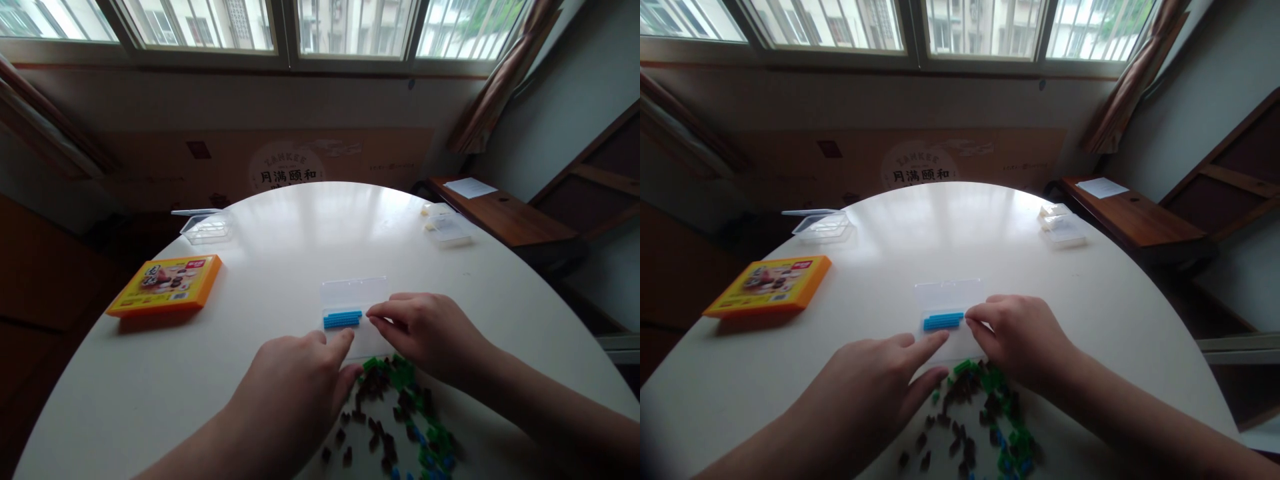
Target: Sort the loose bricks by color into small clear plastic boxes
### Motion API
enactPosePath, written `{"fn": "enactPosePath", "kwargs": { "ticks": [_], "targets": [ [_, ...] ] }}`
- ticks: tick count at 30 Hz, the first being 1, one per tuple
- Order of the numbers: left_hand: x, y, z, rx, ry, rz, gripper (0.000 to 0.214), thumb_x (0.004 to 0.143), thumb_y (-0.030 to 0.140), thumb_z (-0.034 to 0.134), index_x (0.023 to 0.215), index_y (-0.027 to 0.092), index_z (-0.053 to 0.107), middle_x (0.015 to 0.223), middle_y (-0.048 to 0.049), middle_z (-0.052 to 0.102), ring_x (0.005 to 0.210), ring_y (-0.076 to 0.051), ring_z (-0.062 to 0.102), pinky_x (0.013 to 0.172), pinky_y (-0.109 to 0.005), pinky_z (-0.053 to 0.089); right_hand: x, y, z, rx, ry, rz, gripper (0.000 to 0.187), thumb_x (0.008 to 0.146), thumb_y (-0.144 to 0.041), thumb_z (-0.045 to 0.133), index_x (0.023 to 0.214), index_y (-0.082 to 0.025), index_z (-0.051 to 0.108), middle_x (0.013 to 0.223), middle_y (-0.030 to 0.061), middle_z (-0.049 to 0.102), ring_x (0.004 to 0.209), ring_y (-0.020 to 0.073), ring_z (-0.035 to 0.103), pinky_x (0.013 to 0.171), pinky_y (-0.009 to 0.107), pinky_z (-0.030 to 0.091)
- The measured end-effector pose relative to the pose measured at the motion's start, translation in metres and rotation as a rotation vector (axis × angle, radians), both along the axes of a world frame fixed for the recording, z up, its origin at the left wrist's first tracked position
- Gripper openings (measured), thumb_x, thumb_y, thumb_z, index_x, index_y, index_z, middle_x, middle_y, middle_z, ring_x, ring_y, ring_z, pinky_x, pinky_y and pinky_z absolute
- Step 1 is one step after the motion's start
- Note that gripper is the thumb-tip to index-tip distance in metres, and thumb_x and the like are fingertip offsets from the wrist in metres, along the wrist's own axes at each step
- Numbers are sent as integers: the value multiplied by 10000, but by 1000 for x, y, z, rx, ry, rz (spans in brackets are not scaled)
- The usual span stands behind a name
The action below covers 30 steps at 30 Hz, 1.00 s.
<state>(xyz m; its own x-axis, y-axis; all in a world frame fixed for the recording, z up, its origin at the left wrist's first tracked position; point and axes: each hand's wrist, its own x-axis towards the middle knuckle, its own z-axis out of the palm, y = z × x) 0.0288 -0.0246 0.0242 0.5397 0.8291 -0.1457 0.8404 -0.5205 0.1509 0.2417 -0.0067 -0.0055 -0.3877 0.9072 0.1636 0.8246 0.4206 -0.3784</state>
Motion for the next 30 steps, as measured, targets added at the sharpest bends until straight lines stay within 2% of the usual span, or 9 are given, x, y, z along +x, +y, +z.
{"fn": "enactPosePath", "kwargs": {
  "ticks": [3, 5, 8, 10, 13, 16, 21, 26, 30],
  "targets": [
    [-7, 4, 7, 131, -111, -14, 307, 963, 396, 416, 944, 255, 688, 727, -15, 677, 574, -168, 599, 527, -265, 354, 4, -1, 4, 42, 22, -5, 201, 911, -277, 558, 966, -285, 751, 825, -6, 721, 700, 133, 625, 653, 256, 429],
    [-13, 12, 9, 258, -182, 10, 382, 962, 395, 396, 734, 207, 639, 643, -8, 615, 524, -135, 518, 516, -258, 311, 7, -2, 8, 67, 44, -8, 198, 911, -271, 557, 951, -265, 751, 820, -2, 718, 681, 124, 611, 643, 252, 423],
    [-21, 28, 7, 430, -225, 66, 413, 943, 374, 423, 595, 177, 527, 543, 16, 484, 466, -100, 366, 502, -253, 250, 14, -3, 17, 104, 90, 23, 208, 920, -274, 546, 928, -224, 747, 799, 12, 704, 640, 110, 578, 603, 243, 398],
    [-24, 36, 3, 503, -291, 33, 427, 927, 361, 450, 545, 173, 460, 507, 33, 399, 457, -90, 312, 492, -252, 221, 19, -4, 25, 126, 116, 124, 199, 917, -272, 554, 914, -209, 742, 747, 8, 677, 615, 100, 548, 585, 238, 374],
    [-24, 39, 0, 520, -351, -118, 414, 909, 308, 487, 529, 172, 394, 505, 51, 323, 456, -81, 251, 479, -250, 198, 27, -9, 36, 72, 82, 359, 165, 907, -264, 578, 931, -226, 736, 677, -18, 618, 592, 89, 499, 571, 232, 336],
    [-20, 35, -1, 509, -393, -256, 406, 902, 272, 513, 539, 174, 360, 525, 57, 297, 469, -81, 231, 470, -252, 188, 33, -16, 46, -44, 13, 500, 120, 874, -235, 614, 882, -253, 733, 659, -37, 590, 590, 82, 479, 569, 229, 312],
    [-15, 33, -8, 430, -464, -415, 378, 895, 233, 508, 553, 182, 357, 538, 53, 310, 497, -94, 250, 476, -252, 211, 34, -25, 56, -221, -102, 610, 208, 811, -109, 596, 811, -273, 725, 753, -47, 657, 639, 79, 517, 591, 221, 311],
    [-17, 36, -11, 402, -466, -436, 378, 890, 226, 506, 547, 186, 352, 540, 50, 312, 499, -99, 246, 480, -259, 220, 31, -37, 61, -368, -191, 665, 217, 767, -109, 596, 813, -277, 726, 799, -48, 704, 671, 102, 561, 592, 226, 325],
    [-18, 36, -9, 410, -468, -444, 386, 887, 237, 513, 538, 187, 355, 537, 47, 315, 496, -101, 246, 480, -268, 216, 32, -44, 59, -406, -209, 693, 216, 765, -143, 599, 853, -286, 735, 837, -40, 723, 706, 123, 587, 615, 232, 347]
  ]
}}
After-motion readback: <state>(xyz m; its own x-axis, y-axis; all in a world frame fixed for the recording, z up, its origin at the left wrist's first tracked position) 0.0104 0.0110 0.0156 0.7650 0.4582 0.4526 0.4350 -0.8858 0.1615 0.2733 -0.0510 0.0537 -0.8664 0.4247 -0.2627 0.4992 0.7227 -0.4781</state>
